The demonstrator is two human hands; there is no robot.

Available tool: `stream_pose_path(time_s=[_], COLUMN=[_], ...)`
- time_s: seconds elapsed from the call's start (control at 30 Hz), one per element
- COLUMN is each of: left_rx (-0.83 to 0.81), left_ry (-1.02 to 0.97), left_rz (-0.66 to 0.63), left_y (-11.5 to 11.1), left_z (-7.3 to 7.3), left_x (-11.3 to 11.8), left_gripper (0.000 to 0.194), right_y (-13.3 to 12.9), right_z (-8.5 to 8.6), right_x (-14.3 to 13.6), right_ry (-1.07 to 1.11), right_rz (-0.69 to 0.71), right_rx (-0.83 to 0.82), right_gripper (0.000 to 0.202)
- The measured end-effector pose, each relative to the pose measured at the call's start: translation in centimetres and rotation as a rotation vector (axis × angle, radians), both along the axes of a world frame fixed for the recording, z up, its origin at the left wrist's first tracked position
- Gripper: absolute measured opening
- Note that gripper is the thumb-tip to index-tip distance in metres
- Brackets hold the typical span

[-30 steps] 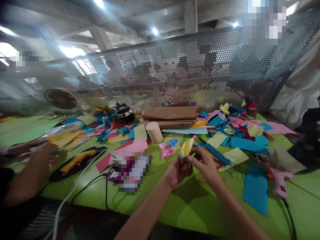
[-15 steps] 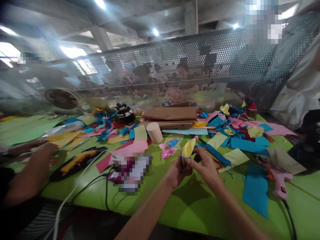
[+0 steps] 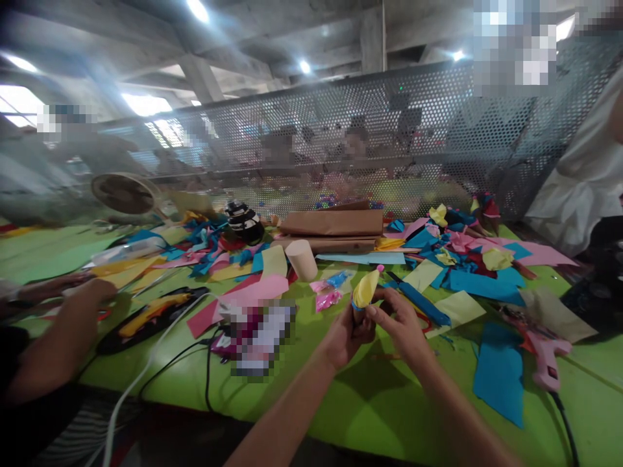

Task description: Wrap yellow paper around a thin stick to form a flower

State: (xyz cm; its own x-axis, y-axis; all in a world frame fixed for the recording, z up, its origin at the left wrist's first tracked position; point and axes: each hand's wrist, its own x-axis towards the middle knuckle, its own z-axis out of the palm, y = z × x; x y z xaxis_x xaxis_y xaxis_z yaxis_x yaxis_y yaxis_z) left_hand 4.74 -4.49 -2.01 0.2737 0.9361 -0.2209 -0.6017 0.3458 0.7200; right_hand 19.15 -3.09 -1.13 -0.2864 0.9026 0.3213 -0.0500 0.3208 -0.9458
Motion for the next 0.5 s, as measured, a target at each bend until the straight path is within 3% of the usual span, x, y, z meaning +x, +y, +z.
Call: stream_pose_path(time_s=[0.5], left_rx=[-0.078], left_ry=[-0.100], left_rz=[-0.122], left_y=[0.5], left_z=[-0.3], left_x=[-0.5], left_gripper=[0.060], right_y=[-0.2], right_z=[1.0], right_x=[-0.4], right_ry=[0.139], right_rz=[0.063], right_rx=[-0.138], right_gripper=[0.029])
